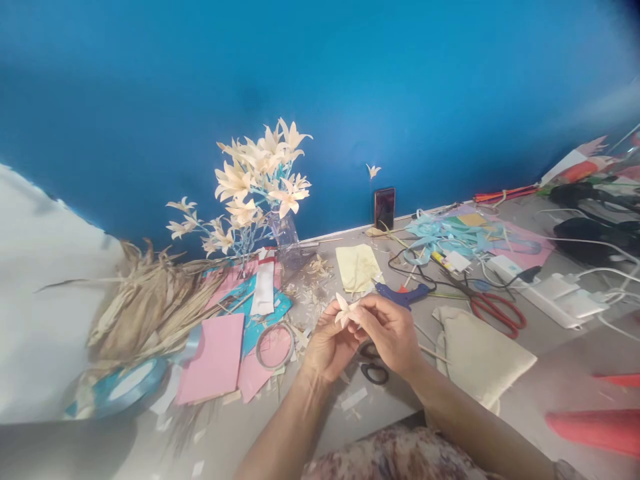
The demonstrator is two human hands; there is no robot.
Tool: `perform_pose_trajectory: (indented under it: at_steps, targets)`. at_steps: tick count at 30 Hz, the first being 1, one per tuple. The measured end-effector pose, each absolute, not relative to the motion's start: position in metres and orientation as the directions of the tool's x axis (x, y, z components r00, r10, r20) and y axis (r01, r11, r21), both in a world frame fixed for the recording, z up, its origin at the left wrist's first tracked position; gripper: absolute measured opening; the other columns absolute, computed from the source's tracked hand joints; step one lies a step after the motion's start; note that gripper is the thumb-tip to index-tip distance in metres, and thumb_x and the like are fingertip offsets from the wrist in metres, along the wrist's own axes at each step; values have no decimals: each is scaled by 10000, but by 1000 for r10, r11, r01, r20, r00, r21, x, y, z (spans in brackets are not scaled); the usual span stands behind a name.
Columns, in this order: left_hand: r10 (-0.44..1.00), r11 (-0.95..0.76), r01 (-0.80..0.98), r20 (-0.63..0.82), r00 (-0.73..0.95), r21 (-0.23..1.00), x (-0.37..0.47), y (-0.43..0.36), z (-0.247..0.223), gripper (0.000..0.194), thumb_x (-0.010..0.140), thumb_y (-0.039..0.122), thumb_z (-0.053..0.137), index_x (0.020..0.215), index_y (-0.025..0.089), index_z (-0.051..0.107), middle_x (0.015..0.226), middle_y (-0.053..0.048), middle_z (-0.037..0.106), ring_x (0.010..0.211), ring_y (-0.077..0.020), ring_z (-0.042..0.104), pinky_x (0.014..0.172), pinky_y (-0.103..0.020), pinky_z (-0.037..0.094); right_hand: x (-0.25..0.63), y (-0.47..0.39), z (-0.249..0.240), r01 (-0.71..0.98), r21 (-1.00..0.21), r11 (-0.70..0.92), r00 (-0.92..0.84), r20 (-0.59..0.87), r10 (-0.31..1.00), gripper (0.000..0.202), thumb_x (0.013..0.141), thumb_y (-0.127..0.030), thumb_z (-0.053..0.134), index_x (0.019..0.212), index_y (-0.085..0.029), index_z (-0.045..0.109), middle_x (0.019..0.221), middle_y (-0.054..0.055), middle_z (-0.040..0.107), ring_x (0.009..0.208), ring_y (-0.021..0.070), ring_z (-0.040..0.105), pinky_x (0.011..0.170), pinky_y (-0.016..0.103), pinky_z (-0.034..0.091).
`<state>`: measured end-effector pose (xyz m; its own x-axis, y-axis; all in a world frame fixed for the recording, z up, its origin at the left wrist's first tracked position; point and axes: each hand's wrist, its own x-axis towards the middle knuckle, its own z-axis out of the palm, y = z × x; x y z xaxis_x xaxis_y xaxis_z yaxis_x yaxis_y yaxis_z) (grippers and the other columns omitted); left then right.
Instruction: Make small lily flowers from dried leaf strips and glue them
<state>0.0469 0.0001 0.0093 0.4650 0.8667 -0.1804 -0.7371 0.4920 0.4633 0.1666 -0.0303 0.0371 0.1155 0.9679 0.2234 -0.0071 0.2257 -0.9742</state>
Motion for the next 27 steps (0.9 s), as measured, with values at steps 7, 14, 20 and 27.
perform_pose_trajectory:
  at_steps: [7,14,20,27]
  targets:
    - [854,506,-689,-194,482,518,43,4,6,267,596,151,878,810,151,719,655,13,639,557,-79,529,598,-230,456,169,-29,33,-8,-969,247,110,245,963,171,900,-303,615,799,-174,664,654,15,656,558,133,594,513,222,480]
    - [845,453,-598,-106,524,661,36,8,9,195,606,181,868,700,130,705,623,-9,633,567,-103,549,622,-254,441,174,-28,40,-53,-971,235,71,231,970,151,878,-261,620,760,-175,658,615,-6,655,528,121,599,512,209,480]
    - [851,384,-534,-64,521,753,35,11,9,227,630,253,863,697,134,681,649,-10,621,588,-112,542,632,-259,414,178,-26,41,-39,-976,214,49,212,976,170,886,-277,611,757,-177,658,629,-5,663,564,129,623,547,216,488]
    - [883,303,-476,-56,466,826,36,12,9,210,660,255,842,718,144,673,660,-12,626,610,-118,540,635,-247,399,187,-22,42,4,-983,185,-16,185,983,250,906,-339,586,732,-177,662,643,1,652,596,133,601,581,231,459]
